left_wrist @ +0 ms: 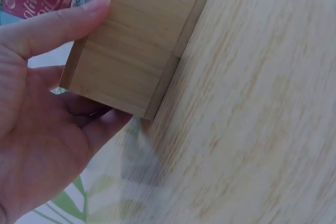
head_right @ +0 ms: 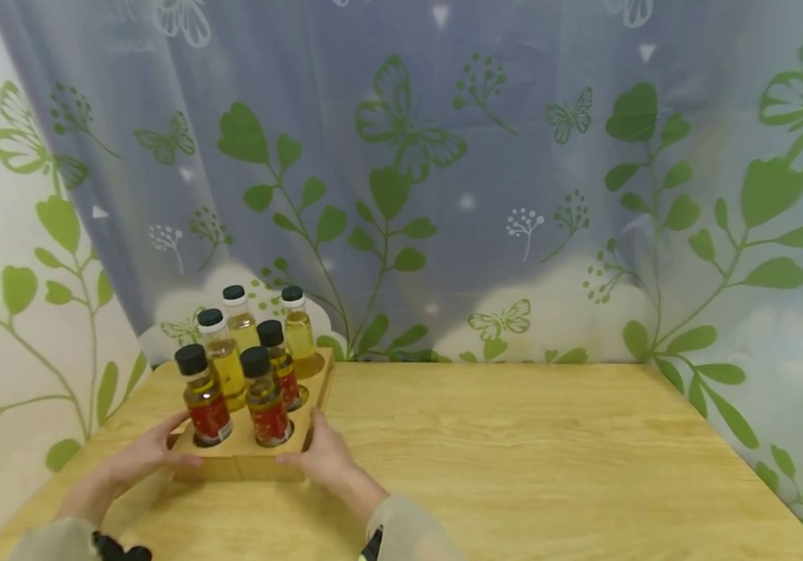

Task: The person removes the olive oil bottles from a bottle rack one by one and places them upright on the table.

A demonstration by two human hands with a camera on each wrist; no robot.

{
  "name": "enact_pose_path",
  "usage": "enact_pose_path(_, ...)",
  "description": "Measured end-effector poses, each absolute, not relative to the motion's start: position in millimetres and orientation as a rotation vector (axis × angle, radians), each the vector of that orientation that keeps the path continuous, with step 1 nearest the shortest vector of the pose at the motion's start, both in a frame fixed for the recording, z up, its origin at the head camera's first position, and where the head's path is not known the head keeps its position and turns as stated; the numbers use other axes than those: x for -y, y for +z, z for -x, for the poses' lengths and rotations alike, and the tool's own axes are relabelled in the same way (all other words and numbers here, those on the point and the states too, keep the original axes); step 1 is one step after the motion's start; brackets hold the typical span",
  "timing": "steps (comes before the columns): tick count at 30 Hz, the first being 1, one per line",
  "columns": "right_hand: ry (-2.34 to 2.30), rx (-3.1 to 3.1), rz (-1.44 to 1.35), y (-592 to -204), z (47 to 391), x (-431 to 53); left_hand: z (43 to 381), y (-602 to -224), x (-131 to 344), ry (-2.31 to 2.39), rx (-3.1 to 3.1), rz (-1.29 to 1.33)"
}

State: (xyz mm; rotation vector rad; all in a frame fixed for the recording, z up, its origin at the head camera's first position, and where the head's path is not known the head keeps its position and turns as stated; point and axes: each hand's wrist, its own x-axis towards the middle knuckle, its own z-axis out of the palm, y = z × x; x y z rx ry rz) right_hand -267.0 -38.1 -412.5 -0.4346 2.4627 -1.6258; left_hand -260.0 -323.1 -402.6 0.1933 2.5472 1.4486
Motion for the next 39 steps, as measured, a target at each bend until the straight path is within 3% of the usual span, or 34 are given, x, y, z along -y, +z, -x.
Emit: enact_pose_path(39,-1.694,-2.379,0.382,-411,260,3,262,-403,301,1.583,-2.365,-0.266)
